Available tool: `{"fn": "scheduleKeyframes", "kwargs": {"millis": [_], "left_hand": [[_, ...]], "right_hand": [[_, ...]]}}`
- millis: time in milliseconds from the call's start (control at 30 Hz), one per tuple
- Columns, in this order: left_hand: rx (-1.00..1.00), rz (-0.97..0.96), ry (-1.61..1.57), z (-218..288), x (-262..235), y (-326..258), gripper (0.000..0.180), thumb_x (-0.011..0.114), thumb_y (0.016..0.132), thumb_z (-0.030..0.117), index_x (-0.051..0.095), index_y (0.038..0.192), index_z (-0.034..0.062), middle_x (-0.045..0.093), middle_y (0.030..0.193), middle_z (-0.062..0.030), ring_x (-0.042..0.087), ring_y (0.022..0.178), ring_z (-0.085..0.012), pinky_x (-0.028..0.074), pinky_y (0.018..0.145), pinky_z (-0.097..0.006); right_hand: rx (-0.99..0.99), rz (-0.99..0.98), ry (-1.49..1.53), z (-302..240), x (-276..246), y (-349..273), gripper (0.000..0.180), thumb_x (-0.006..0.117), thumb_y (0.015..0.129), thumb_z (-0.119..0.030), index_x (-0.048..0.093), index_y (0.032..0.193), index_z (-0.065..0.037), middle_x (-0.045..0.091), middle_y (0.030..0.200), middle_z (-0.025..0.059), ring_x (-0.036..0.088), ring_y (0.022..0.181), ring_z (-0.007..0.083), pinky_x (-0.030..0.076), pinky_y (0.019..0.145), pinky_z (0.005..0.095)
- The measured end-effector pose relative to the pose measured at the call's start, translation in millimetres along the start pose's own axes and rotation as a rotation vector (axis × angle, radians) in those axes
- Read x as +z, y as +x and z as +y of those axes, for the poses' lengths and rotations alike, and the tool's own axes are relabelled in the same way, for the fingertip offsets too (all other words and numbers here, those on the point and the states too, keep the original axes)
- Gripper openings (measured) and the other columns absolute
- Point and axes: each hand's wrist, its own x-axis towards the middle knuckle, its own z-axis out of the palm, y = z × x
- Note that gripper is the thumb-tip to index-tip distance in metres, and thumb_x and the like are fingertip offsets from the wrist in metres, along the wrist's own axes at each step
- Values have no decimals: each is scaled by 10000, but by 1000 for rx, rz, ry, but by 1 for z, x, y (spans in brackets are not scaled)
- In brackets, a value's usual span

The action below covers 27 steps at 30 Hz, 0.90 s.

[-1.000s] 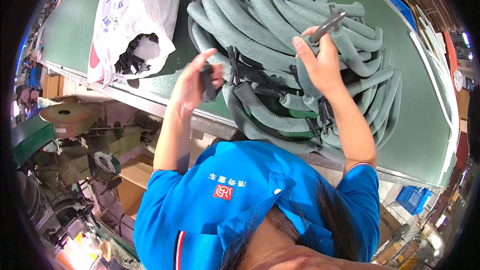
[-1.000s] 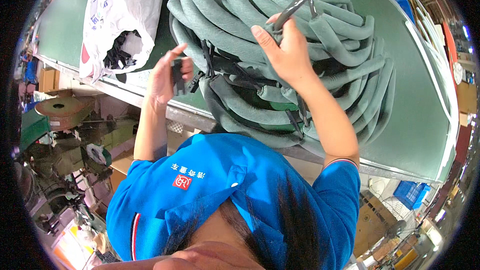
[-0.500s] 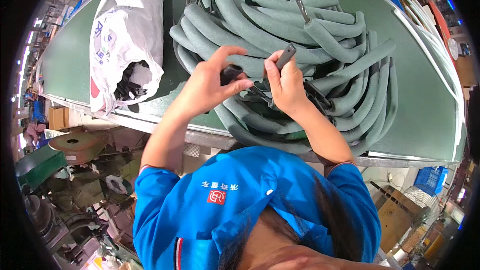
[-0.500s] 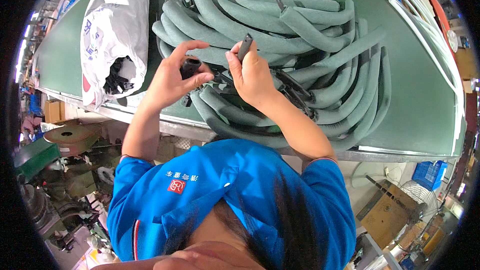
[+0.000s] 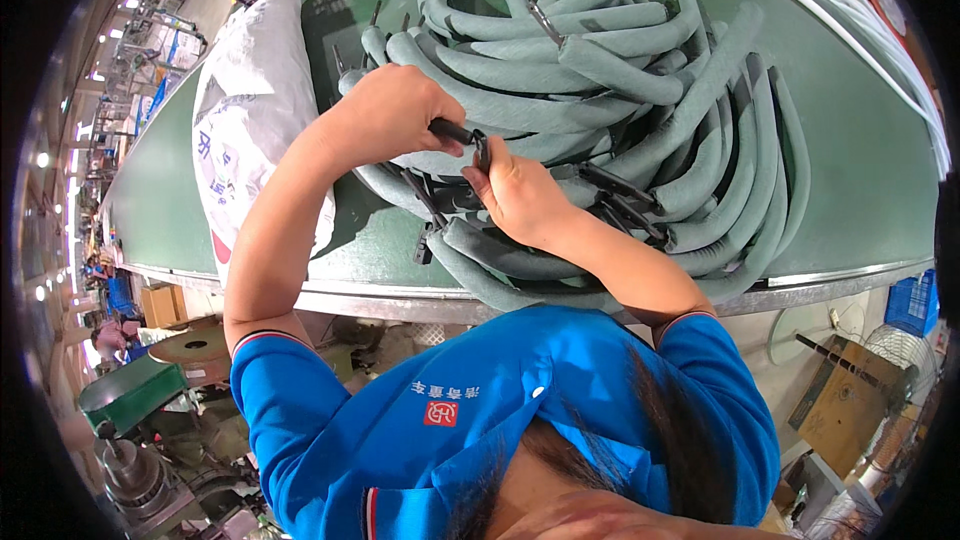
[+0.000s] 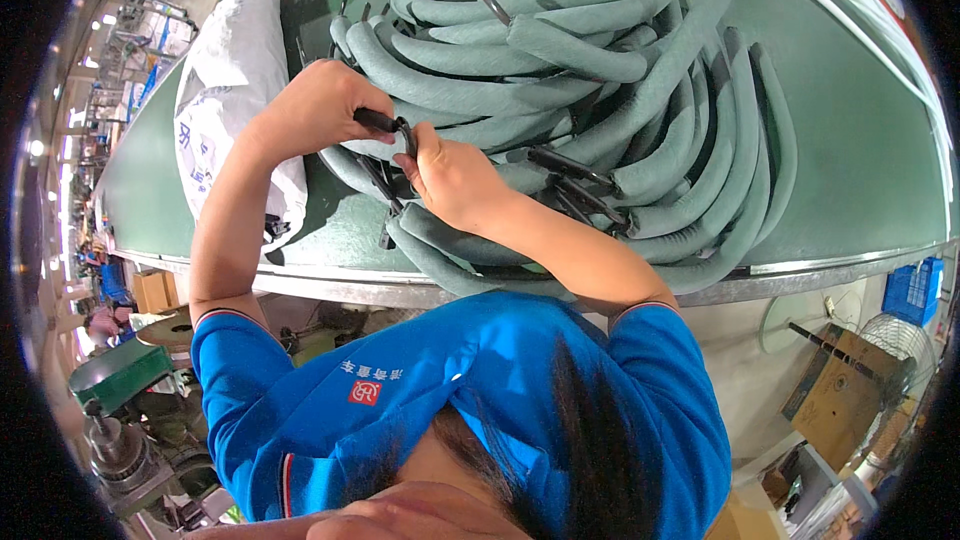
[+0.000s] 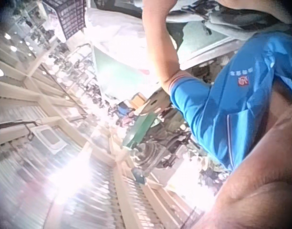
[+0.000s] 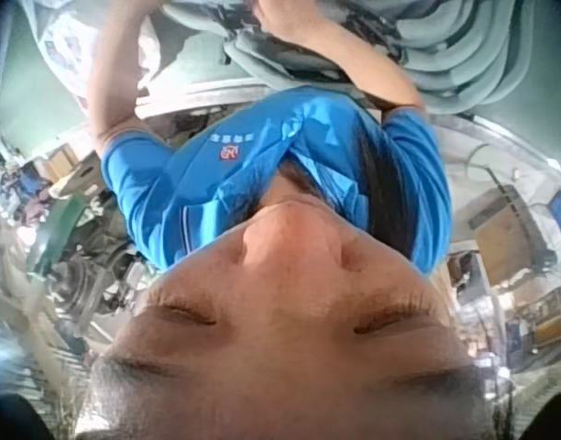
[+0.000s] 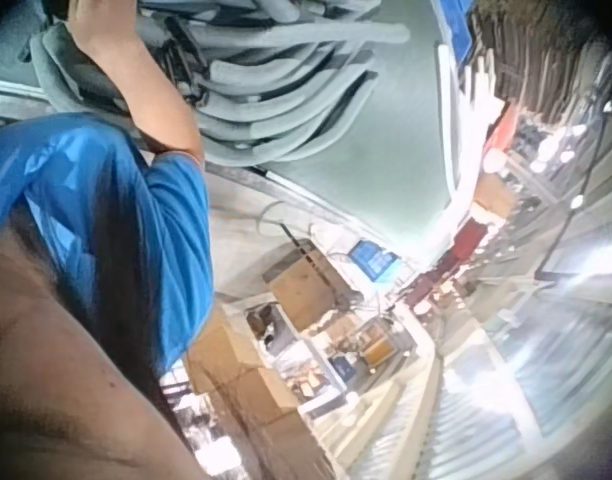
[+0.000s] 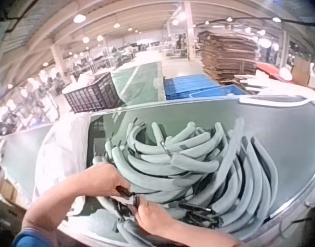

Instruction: The person picks up gray fabric tubes and black plastic clips from a workbench, then uses a pneumatic tool to attach the clips to the ends of the tubes. The person repeatedly handles the tubes and clips, operating the tool to secure the components together.

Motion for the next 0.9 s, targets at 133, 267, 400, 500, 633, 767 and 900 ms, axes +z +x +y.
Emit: {"fn": "scheduleKeyframes", "kwargs": {"millis": [133,267,400,500,633,767,900], "left_hand": [[17,-124,164,15,-25,12,222,749,673,239,614,687,65,572,619,-118,558,627,-336,423,550,-399],[-8,-161,317,14,-36,10,215,755,645,248,628,683,79,580,632,-119,577,671,-343,427,574,-423],[10,-215,322,10,-30,10,190,755,627,242,646,691,100,585,638,-117,585,678,-340,431,577,-423],[22,-212,342,16,-28,11,168,754,625,227,649,668,103,589,627,-105,595,673,-326,440,571,-408],[2,-287,466,27,-34,19,162,760,624,180,699,743,88,623,653,-113,623,687,-323,463,581,-414],[6,-271,324,20,-34,18,168,768,626,192,695,735,86,620,640,-110,616,662,-326,455,573,-413],[3,-294,202,18,-31,20,172,767,635,215,673,701,86,601,621,-110,588,629,-326,433,561,-399]], "right_hand": [[-32,-18,-92,4,4,0,217,540,924,-152,386,923,2,548,614,159,559,546,376,421,471,453],[-15,-67,-54,-2,3,-2,227,541,925,-163,382,927,-2,551,627,159,554,552,379,424,479,454],[-27,-64,-56,0,2,-3,247,532,933,-190,371,929,-3,554,633,165,558,562,383,423,486,458],[34,-129,-65,-4,1,-2,260,516,942,-214,366,930,-2,558,637,171,561,568,386,424,499,465],[61,-159,-73,-5,0,-1,260,500,950,-224,371,934,0,566,645,179,567,579,389,431,516,471],[61,-137,-69,-5,-1,-1,260,508,944,-222,374,935,0,571,645,179,571,576,388,436,513,471],[33,-110,-67,-2,0,-2,265,516,939,-224,374,936,0,574,642,176,572,565,388,435,502,474]]}}
